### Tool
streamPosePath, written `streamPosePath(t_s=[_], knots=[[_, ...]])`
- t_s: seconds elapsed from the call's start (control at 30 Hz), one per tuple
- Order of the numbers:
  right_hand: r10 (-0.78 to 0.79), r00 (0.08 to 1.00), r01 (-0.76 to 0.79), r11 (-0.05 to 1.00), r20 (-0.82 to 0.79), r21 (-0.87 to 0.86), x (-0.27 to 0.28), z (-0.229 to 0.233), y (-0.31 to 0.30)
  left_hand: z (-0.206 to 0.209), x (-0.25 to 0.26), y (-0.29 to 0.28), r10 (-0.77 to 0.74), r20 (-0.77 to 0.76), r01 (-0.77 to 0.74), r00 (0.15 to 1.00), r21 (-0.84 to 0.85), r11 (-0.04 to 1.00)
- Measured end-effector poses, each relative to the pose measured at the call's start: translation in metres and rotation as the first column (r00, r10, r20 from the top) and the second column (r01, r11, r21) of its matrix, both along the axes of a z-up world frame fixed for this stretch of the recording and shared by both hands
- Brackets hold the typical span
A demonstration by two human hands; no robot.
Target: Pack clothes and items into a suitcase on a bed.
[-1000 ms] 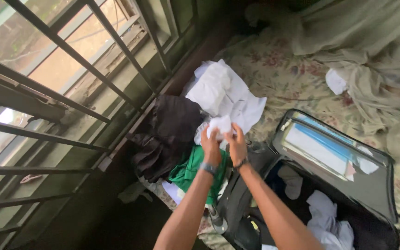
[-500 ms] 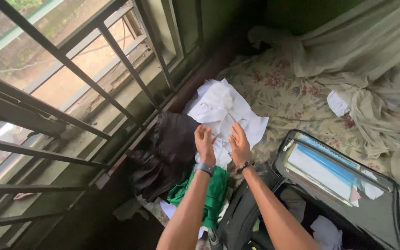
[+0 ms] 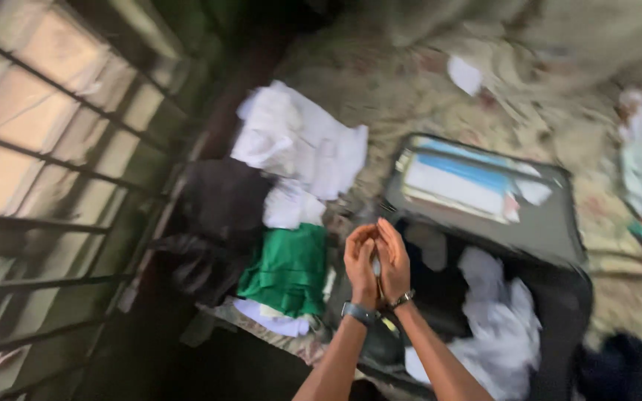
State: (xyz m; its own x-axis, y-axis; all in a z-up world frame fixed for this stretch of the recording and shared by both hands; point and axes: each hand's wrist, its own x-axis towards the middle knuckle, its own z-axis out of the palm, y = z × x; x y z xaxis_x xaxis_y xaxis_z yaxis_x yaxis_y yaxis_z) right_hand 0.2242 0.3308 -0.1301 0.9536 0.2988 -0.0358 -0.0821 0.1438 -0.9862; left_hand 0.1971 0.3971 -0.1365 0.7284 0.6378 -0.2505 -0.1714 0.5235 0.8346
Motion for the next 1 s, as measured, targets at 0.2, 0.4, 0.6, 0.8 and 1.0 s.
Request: streamPosePath(t_s=[0.2, 0.4, 0.6, 0.8, 1.0], knots=[[-0.206, 0.977, 0.192, 0.961, -0.051, -0.2, -0.073, -0.005, -0.112, 0.022, -0.06, -0.104, -0.238, -0.131, 0.227, 0.962, -0.091, 0.97], [-0.322, 0.947, 0.301, 0.896, -0.011, -0.326, -0.108, -0.012, -0.175, -0.01, -0.083, -0.17, -0.356, -0.168, 0.351, 0.919, -0.06, 0.935], [-0.345, 0.934, 0.349, 0.827, 0.093, -0.441, -0.101, -0.032, -0.204, -0.045, -0.058, -0.183, -0.41, -0.212, 0.426, 0.887, 0.035, 0.904], [-0.331, 0.936, 0.346, 0.808, 0.118, -0.476, -0.079, -0.045, -0.21, -0.092, -0.001, -0.156, -0.25, -0.358, 0.393, 0.899, 0.412, 0.822], [-0.331, 0.943, 0.298, 0.861, -0.01, -0.412, -0.063, -0.05, -0.197, -0.191, 0.053, -0.106, -0.172, -0.562, 0.573, 0.809, 0.688, 0.445]])
